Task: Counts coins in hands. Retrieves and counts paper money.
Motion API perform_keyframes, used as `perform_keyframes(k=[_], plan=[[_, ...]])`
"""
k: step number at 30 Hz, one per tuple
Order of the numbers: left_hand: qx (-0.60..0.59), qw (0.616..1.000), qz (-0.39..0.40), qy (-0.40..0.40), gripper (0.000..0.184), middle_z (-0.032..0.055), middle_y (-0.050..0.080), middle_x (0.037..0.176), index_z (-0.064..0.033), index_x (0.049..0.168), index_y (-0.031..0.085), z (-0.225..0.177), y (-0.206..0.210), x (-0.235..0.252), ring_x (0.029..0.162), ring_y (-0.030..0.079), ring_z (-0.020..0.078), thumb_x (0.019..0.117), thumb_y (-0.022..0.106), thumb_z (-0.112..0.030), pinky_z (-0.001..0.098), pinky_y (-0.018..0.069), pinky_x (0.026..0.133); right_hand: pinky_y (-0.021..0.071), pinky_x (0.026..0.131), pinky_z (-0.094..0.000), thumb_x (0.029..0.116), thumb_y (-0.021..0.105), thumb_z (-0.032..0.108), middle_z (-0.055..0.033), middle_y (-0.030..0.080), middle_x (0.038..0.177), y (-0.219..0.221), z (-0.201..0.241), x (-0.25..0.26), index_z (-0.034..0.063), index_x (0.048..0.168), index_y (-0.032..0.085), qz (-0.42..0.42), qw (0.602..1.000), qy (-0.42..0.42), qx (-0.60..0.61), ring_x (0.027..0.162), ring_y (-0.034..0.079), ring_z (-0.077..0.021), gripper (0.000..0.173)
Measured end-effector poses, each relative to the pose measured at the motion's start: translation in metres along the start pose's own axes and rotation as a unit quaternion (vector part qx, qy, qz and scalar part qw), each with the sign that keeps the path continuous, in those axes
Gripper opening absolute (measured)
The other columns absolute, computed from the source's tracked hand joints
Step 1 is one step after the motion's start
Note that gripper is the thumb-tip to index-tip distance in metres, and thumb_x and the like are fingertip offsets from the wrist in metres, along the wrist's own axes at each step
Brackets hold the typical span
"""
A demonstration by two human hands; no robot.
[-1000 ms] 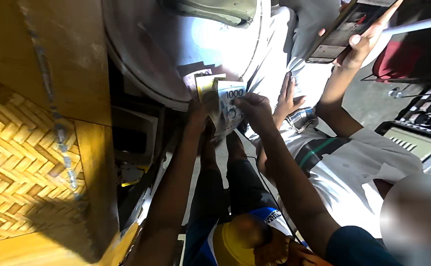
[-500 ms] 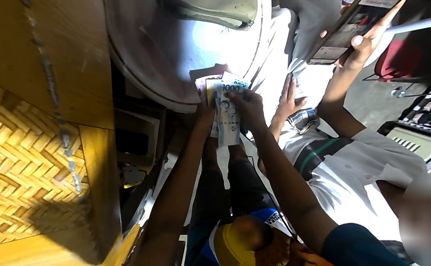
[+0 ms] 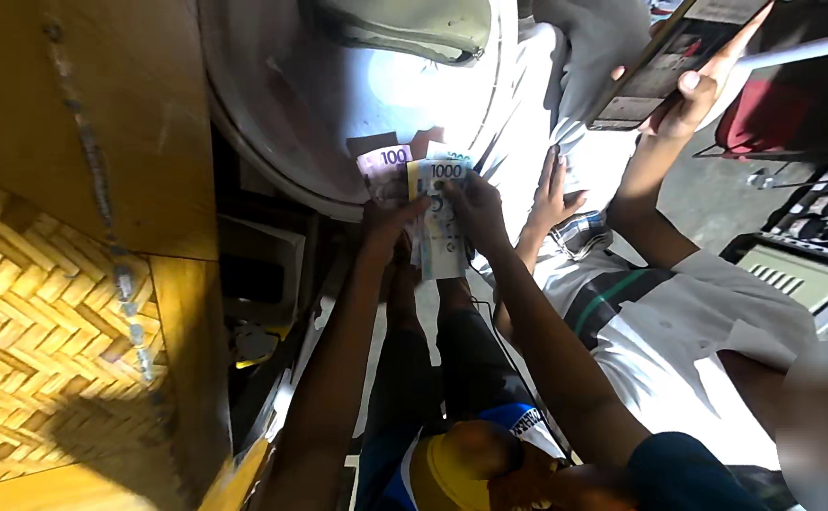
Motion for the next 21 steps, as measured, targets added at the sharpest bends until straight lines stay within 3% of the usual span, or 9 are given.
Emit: perform_keyframes(k=[5, 6, 8, 9, 10, 12, 14, 16, 21], plan=[[0.028, 1.000, -0.003, 0.008, 0.049, 0.0131, 0.066, 0.111, 0.0034, 0.127, 0.057, 0.002, -0.001, 0.007, 0.096, 0.064, 0.0143, 0.0877, 0.081, -0.014, 0.0334, 0.0556, 0.088, 0.0552, 0.083, -0.0266, 0.1037, 0.057, 0.011, -0.0133, 0.069, 0.099, 0.000, 0.000, 0.003, -0.0077, 0.114, 0.064, 0.059, 0.992, -0.017, -0.112, 0.087, 0.067, -0.0086, 0.023], [0.036, 0.999, -0.003, 0.007, 0.048, 0.0125, 0.066, 0.109, 0.0032, 0.126, 0.058, 0.002, -0.003, 0.007, 0.095, 0.064, 0.0137, 0.0871, 0.081, -0.014, 0.0329, 0.0558, 0.086, 0.0555, 0.081, -0.0281, 0.1030, 0.059, 0.014, -0.0134, 0.069, 0.097, -0.003, 0.001, 0.003, -0.0068, 0.119, 0.063, 0.055, 0.990, -0.026, -0.130, 0.085, 0.067, -0.0103, 0.026], [0.044, 0.999, 0.006, 0.001, 0.049, 0.0116, 0.067, 0.108, 0.0026, 0.125, 0.058, 0.003, -0.005, 0.007, 0.093, 0.066, 0.0123, 0.0862, 0.082, -0.013, 0.0316, 0.0572, 0.085, 0.0547, 0.075, -0.0309, 0.1007, 0.063, 0.015, -0.0156, 0.068, 0.100, -0.010, 0.008, 0.004, -0.0035, 0.144, 0.052, 0.017, 0.986, -0.073, -0.147, 0.080, 0.064, -0.0147, 0.048], [0.047, 0.999, 0.012, -0.005, 0.048, 0.0113, 0.067, 0.108, 0.0025, 0.125, 0.058, 0.004, -0.005, 0.007, 0.093, 0.066, 0.0119, 0.0862, 0.082, -0.013, 0.0313, 0.0575, 0.085, 0.0553, 0.073, -0.0301, 0.1000, 0.064, 0.014, -0.0155, 0.068, 0.104, -0.013, 0.014, 0.006, -0.0006, 0.150, 0.049, -0.002, 0.981, -0.111, -0.159, 0.080, 0.064, -0.0147, 0.054], [0.052, 0.998, 0.018, -0.013, 0.049, 0.0115, 0.067, 0.108, 0.0030, 0.126, 0.057, 0.003, -0.005, 0.007, 0.093, 0.065, 0.0119, 0.0867, 0.081, -0.012, 0.0315, 0.0569, 0.085, 0.0568, 0.079, -0.0310, 0.1001, 0.064, 0.014, -0.0178, 0.069, 0.116, -0.014, 0.020, 0.008, 0.0013, 0.151, 0.050, -0.009, 0.974, -0.145, -0.176, 0.088, 0.068, -0.0165, 0.054], [0.068, 0.997, 0.023, -0.020, 0.048, 0.0111, 0.066, 0.106, 0.0033, 0.125, 0.057, 0.005, -0.005, 0.006, 0.090, 0.065, 0.0110, 0.0870, 0.081, -0.013, 0.0307, 0.0564, 0.083, 0.0548, 0.098, -0.0384, 0.1016, 0.060, 0.011, -0.0206, 0.068, 0.129, -0.013, 0.026, 0.012, 0.0020, 0.142, 0.060, 0.011, 0.960, -0.176, -0.216, 0.113, 0.069, -0.0262, 0.042], [0.076, 0.996, 0.029, -0.027, 0.049, 0.0123, 0.066, 0.107, 0.0040, 0.126, 0.057, 0.005, -0.003, 0.005, 0.091, 0.064, 0.0129, 0.0870, 0.082, -0.014, 0.0325, 0.0559, 0.085, 0.0556, 0.093, -0.0397, 0.1017, 0.058, 0.007, -0.0202, 0.072, 0.117, -0.011, 0.028, 0.015, 0.0019, 0.127, 0.071, 0.026, 0.953, -0.188, -0.235, 0.106, 0.070, -0.0284, 0.029], [0.066, 0.997, 0.034, -0.025, 0.049, 0.0114, 0.067, 0.107, 0.0030, 0.126, 0.057, 0.006, -0.001, 0.006, 0.092, 0.066, 0.0130, 0.0871, 0.081, -0.014, 0.0330, 0.0570, 0.085, 0.0564, 0.090, -0.0357, 0.1015, 0.058, 0.005, -0.0180, 0.073, 0.109, -0.009, 0.028, 0.016, 0.0023, 0.120, 0.075, 0.038, 0.952, -0.205, -0.225, 0.100, 0.071, -0.0245, 0.025], [0.047, 0.998, 0.044, -0.013, 0.052, 0.0125, 0.066, 0.114, 0.0031, 0.130, 0.055, 0.007, 0.004, 0.005, 0.097, 0.065, 0.0139, 0.0872, 0.080, -0.010, 0.0337, 0.0569, 0.088, 0.0553, 0.087, -0.0324, 0.0988, 0.059, 0.001, -0.0182, 0.073, 0.104, -0.007, 0.027, 0.013, 0.0012, 0.121, 0.075, 0.049, 0.952, -0.233, -0.191, 0.092, 0.069, -0.0214, 0.027]])
Point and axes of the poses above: each hand's wrist, its own x-axis towards the middle knuckle, its own y-axis out of the palm, z = x × y, the point moved 7 cm from there along x, towards the middle knuckle
